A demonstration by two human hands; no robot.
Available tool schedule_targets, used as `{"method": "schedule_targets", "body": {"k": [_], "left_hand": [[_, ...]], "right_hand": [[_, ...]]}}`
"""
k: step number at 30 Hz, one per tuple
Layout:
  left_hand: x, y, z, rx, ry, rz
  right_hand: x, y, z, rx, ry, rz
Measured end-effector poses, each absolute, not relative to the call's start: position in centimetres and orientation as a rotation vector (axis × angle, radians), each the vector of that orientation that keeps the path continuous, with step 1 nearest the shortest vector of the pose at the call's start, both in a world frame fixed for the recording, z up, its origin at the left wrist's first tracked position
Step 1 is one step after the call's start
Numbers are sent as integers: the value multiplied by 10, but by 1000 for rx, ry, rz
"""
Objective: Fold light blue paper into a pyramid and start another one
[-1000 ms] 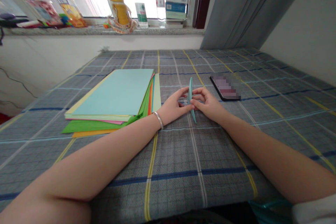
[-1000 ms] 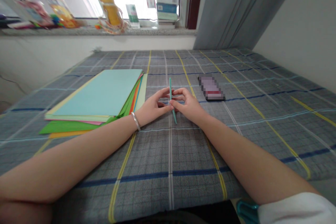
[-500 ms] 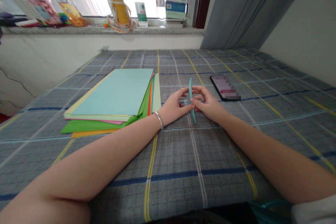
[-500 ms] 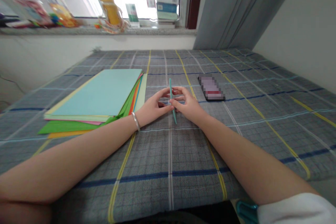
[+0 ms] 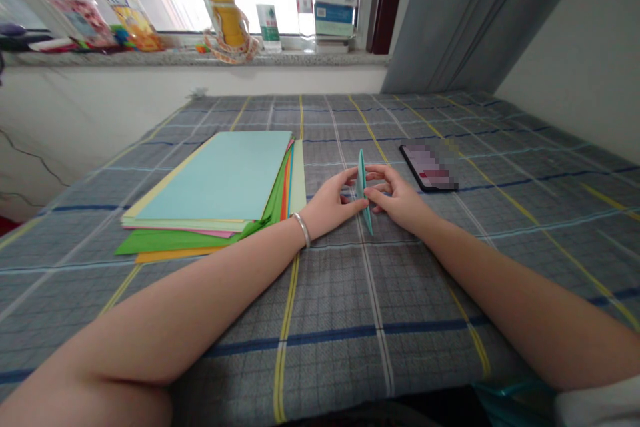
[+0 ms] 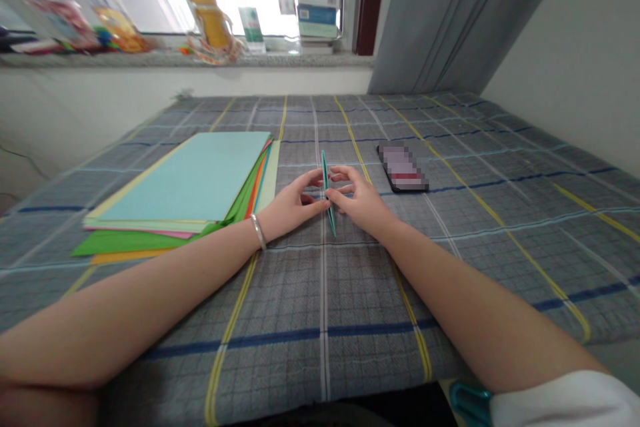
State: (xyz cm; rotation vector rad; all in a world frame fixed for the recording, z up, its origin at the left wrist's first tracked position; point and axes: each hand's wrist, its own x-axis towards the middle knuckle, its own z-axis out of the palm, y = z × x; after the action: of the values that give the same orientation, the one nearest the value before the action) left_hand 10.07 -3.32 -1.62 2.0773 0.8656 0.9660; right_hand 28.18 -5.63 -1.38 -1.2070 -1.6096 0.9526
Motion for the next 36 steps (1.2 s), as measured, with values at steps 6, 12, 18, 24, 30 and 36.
{"method": "schedule_targets", "body": {"k": [6, 12, 18, 24, 30, 36], "left_hand": [[100, -32, -16, 2042, 802, 947], [98, -31, -18, 2013, 758, 930], [94, -29, -10, 2346, 722, 1021], [91, -37, -4, 2576, 946, 970], [89, -37, -5, 2727, 1052, 800], [87, -36, -5, 2872, 1032, 680]], "right_hand": [[292, -57, -13, -1260, -1683, 766], [294, -61, -5, -1315, -1912, 418], [296, -60, -5, -1264, -1994, 237], [297, -60, -3, -1238, -2093, 152], [300, -56, -5, -1232, -2164, 174], [307, -56, -5, -1234, -2297, 166]]}}
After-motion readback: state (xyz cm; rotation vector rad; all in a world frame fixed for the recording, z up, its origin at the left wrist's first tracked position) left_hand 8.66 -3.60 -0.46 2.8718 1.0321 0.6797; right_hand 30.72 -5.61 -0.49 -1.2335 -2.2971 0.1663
